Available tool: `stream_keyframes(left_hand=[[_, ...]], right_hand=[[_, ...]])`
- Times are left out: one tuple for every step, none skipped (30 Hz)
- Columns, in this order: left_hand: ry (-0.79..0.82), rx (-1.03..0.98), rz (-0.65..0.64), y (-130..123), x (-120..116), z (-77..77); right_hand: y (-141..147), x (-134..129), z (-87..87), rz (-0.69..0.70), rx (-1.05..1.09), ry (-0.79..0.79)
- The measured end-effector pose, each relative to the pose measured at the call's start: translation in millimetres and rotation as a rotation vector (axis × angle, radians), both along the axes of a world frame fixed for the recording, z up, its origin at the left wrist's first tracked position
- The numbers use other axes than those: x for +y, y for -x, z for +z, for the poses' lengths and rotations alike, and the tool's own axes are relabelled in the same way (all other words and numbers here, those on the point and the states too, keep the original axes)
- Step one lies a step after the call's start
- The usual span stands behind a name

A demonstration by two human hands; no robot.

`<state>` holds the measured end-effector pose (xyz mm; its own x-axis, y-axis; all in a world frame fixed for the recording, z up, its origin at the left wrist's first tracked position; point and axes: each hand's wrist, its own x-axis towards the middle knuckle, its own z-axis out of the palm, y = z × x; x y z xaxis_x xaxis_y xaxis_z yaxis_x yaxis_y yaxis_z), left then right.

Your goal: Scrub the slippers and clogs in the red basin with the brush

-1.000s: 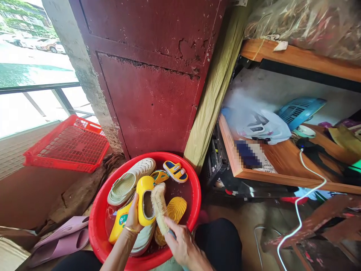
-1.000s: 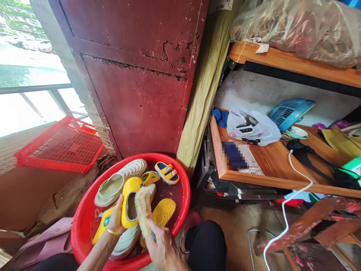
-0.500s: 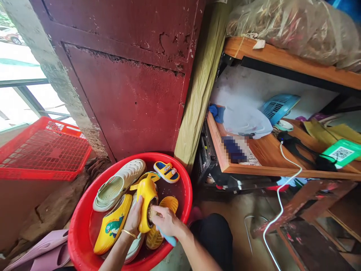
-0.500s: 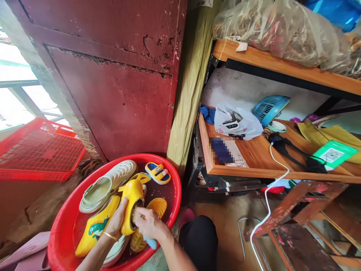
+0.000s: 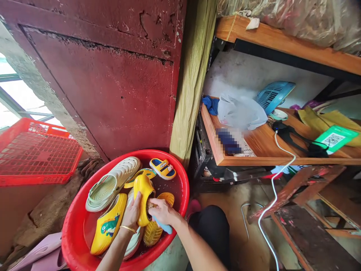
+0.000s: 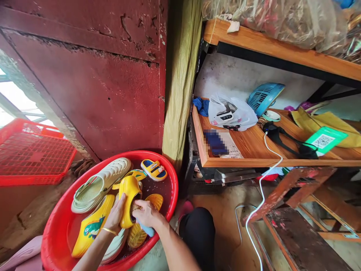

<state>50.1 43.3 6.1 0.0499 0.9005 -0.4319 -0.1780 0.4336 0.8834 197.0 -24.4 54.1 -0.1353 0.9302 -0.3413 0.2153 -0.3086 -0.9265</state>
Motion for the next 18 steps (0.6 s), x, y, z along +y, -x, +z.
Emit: stream_keyframes(left_hand=[[0.006,0.0,0.009,2,2,1.5],[-0.004,-0.008,0.02,4,5,3.4],[-0.027,-0.023,0.03,5,8,5.6],[-0.057,-0.043,0.036,5,12,8.0],[-0.09,-0.064,0.038,5,16,10.5],[-0.122,-0.083,0.032,5,19,12.9],[-0.149,-0.098,0.017,4,22,15.3],[-0.172,-0.109,0.003,2,25,17.5],[-0.192,-0.117,-0.007,0,27,19.6],[-0.207,-0.12,-0.009,-2,28,21.6],[-0.218,-0.12,-0.008,-4,29,23.4],[-0.221,-0.116,-0.007,-6,29,25.1],[-0.221,-0.109,-0.009,-7,28,26.7],[-0.217,-0.099,-0.022,-9,26,28.2],[-0.211,-0.087,-0.046,-10,25,29.6],[-0.208,-0.073,-0.073,-11,23,31.0],[-0.213,-0.055,-0.1,-11,23,32.2],[-0.227,-0.036,-0.12,-11,23,33.3]], right_hand=[[-5,-4,2.4,0.045,0.006,0.017],[-12,-9,4.8,0.093,0.002,0.039],[-19,-16,7.1,0.141,-0.014,0.063],[-27,-23,9.0,0.18,-0.039,0.08],[-34,-29,10.2,0.209,-0.072,0.085],[-40,-35,10.8,0.225,-0.102,0.078],[-45,-40,10.6,0.231,-0.126,0.062],[-49,-42,9.6,0.234,-0.141,0.043],[-50,-43,7.9,0.231,-0.147,0.023],[-50,-42,5.7,0.218,-0.146,-0.003],[-48,-40,3.3,0.193,-0.139,-0.037],[-45,-36,0.9,0.155,-0.128,-0.075],[-41,-30,-1.1,0.107,-0.111,-0.107],[-37,-25,-2.5,0.057,-0.089,-0.124],[-34,-19,-3.0,0.013,-0.067,-0.125],[-33,-14,-2.7,-0.013,-0.046,-0.108],[-33,-10,-1.4,-0.016,-0.032,-0.082],[-35,-7,0.6,0.005,-0.03,-0.06]])
